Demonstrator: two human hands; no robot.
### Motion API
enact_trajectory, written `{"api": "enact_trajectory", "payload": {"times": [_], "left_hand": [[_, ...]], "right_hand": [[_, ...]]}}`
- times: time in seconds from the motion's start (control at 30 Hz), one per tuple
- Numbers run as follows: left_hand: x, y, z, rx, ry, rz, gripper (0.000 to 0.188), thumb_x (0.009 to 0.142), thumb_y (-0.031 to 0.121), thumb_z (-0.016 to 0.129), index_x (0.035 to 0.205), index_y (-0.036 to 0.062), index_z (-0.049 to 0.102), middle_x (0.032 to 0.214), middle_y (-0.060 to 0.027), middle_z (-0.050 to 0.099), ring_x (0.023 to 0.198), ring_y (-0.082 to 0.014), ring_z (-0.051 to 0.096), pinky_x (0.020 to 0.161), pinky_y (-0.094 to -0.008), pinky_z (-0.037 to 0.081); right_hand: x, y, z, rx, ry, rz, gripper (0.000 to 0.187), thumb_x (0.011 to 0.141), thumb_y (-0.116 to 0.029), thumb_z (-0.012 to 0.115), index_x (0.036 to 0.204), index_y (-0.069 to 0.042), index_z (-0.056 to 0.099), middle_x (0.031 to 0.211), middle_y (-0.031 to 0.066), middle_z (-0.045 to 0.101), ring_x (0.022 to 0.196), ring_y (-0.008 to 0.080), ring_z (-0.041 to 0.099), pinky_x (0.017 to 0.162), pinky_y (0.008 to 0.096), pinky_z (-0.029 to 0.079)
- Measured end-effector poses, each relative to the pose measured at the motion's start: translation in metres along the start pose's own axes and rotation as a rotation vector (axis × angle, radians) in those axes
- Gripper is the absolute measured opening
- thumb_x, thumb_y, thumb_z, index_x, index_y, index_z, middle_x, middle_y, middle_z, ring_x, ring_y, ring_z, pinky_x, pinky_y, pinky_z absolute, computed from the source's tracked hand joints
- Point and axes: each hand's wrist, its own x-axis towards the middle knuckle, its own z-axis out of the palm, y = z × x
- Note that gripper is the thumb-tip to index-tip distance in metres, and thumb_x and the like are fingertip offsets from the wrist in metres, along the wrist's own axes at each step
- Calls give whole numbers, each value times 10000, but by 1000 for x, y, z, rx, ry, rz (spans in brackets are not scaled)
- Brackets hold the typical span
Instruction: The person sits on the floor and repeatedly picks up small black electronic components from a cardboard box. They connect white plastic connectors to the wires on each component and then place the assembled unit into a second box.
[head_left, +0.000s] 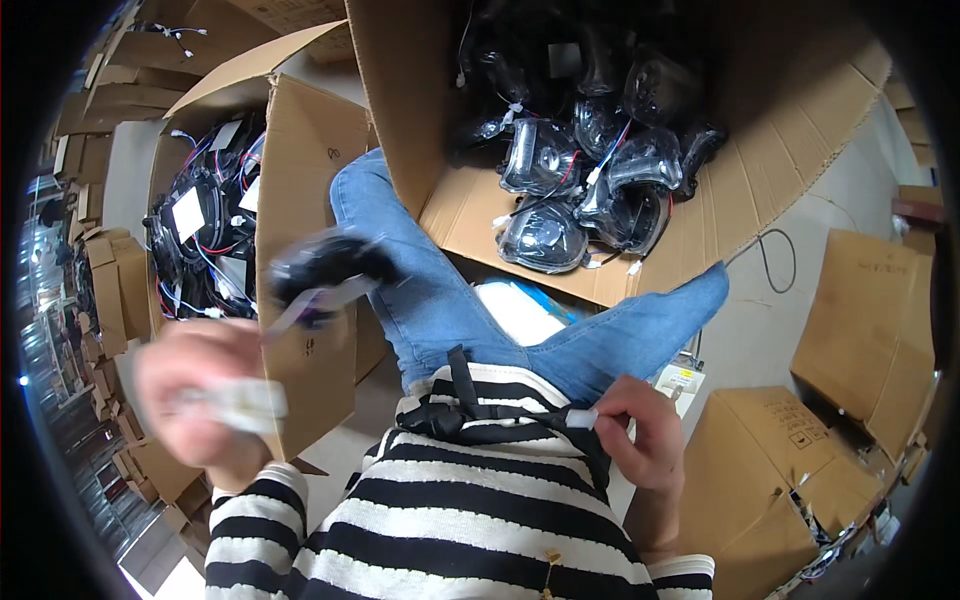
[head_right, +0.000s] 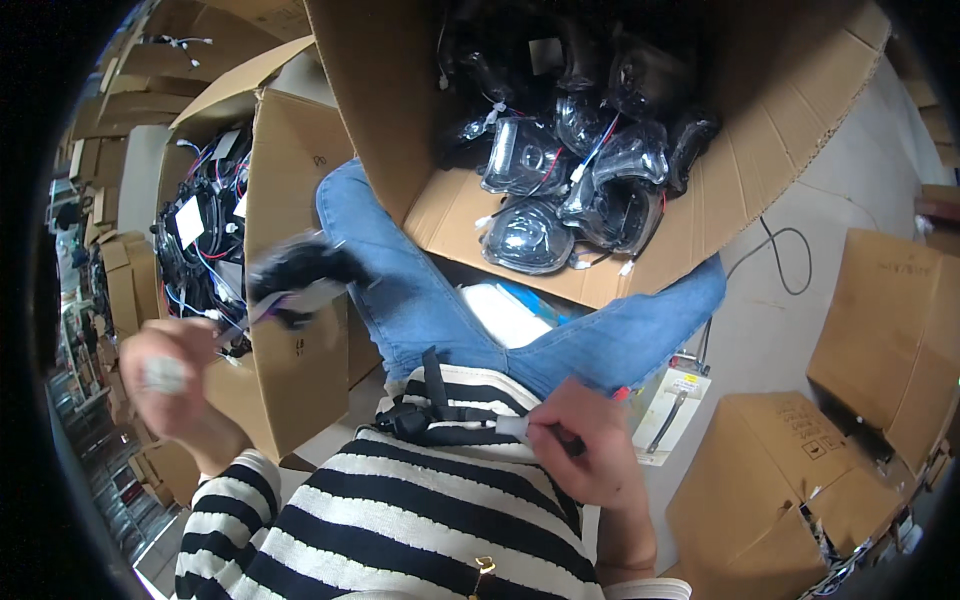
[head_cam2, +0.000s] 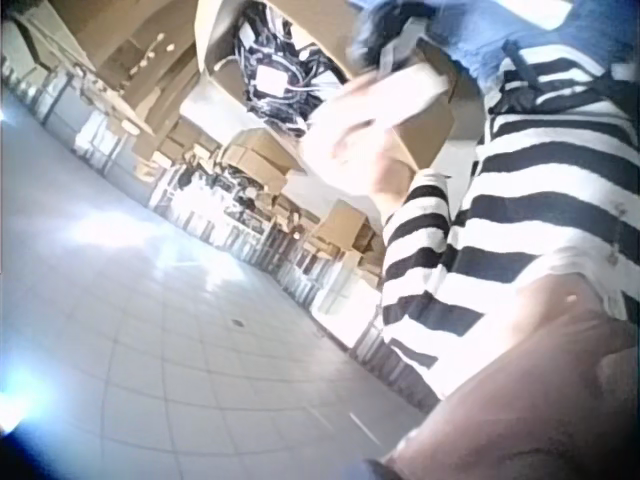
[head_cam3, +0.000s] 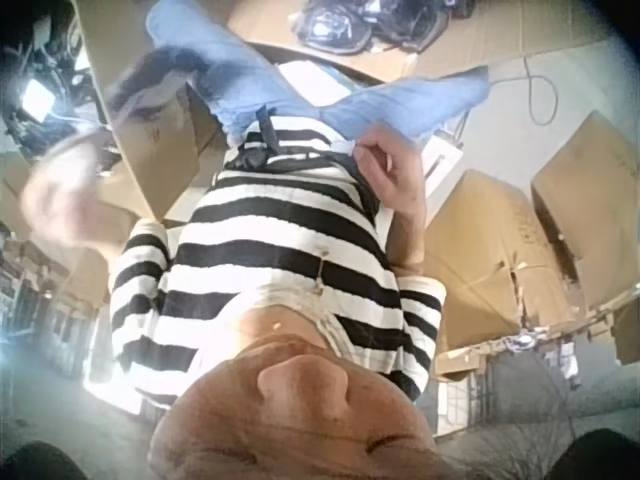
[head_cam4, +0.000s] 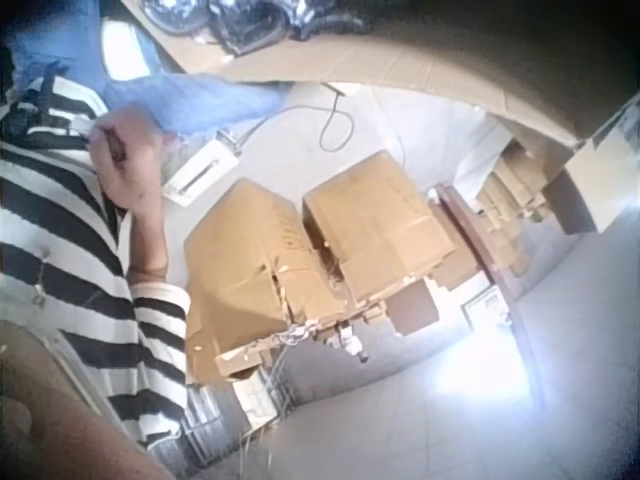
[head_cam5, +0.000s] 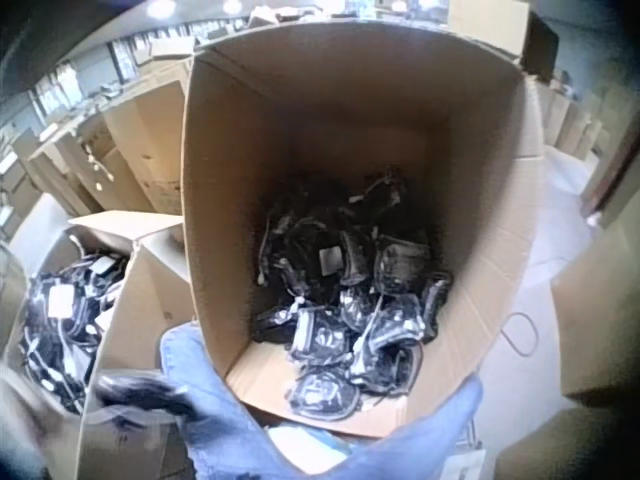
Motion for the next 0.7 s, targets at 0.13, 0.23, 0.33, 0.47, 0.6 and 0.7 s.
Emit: {"api": "enact_trajectory", "payload": {"times": [0.13,0.23,0.33,0.47,0.6,0.7], "left_hand": [[15,-27,61,-223,-393,-368,142,708,47,604,817,-44,610,661,-95,587,501,-135,519,439,-256,362],[9,-51,85,-279,-512,-462,126,726,24,590,845,-11,615,713,-87,604,624,-147,575,519,-251,412],[9,-65,100,-304,-647,-409,117,736,31,583,846,6,613,701,-64,583,551,-129,491,505,-251,358],[2,-82,114,-365,-662,-278,87,764,59,553,824,11,594,641,-28,545,527,-128,434,536,-269,306],[1,-91,117,-424,-674,-197,105,794,83,506,773,3,570,662,-32,561,555,-167,457,561,-290,328],[-2,-94,115,-426,-671,-239,110,800,86,496,756,4,555,659,-40,561,574,-178,465,566,-291,336]], "right_hand": [[-5,-14,5,62,-47,-89,53,657,24,563,694,-10,547,605,69,515,522,192,463,467,276,355],[-3,-22,7,81,-54,-79,59,659,11,568,701,-20,542,603,67,513,533,213,471,481,283,366],[0,-23,4,94,-39,-65,58,659,10,568,702,-20,543,604,60,515,535,200,475,478,278,364],[-2,-23,-1,120,-13,-44,90,634,36,570,698,-24,546,607,56,524,543,179,487,476,265,365],[2,-18,-4,67,12,-91,105,623,49,571,696,-22,545,608,59,526,541,185,489,484,269,373],[7,-16,-2,63,5,-107,84,617,36,568,685,-10,551,599,63,521,521,167,468,469,259,352]]}}
